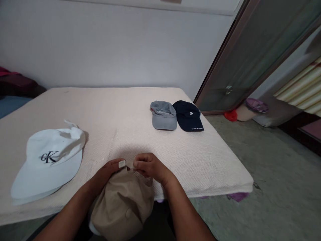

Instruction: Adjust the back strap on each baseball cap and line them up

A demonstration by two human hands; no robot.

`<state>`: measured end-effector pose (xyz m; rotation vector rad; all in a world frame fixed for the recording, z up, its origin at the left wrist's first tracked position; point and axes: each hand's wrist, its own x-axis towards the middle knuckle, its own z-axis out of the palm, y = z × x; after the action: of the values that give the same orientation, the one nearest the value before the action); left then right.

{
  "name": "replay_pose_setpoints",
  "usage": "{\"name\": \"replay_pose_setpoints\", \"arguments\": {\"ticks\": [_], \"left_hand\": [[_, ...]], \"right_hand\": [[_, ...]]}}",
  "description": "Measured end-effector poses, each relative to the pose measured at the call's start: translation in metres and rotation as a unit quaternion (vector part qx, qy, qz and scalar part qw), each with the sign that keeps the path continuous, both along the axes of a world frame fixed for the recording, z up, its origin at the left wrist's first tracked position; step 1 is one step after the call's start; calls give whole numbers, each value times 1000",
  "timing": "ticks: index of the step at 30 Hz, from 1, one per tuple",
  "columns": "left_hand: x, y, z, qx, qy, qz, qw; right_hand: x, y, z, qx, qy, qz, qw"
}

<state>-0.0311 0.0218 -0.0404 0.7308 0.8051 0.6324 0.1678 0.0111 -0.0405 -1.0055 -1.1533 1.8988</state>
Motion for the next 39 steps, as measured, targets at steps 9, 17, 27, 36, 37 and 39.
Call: {"name": "replay_pose_setpoints", "arguments": {"ticks": [9,17,27,36,37,39], "left_hand": [[-1,-1,-4,1,7,-17,1000],[0,-2,-7,-5,12,-5,1000],[2,-1,-10,-16,10,-26,999],[2,-3,-9,-11,15,-28,999],[2,-3,-9,-11,18,-33,999],[2,-4,-8,-12,25,-42,999]], "right_hand": [[-1,0,1,-15,52,-27,998],[1,-1,1,-9,8,1,1000],[1,0,0,-3,-43,-23,999],[1,-1,-4,-44,2,-5,999],[1,-1,-4,-44,4,-5,999],[0,-2,-4,-43,7,-2,999]]}}
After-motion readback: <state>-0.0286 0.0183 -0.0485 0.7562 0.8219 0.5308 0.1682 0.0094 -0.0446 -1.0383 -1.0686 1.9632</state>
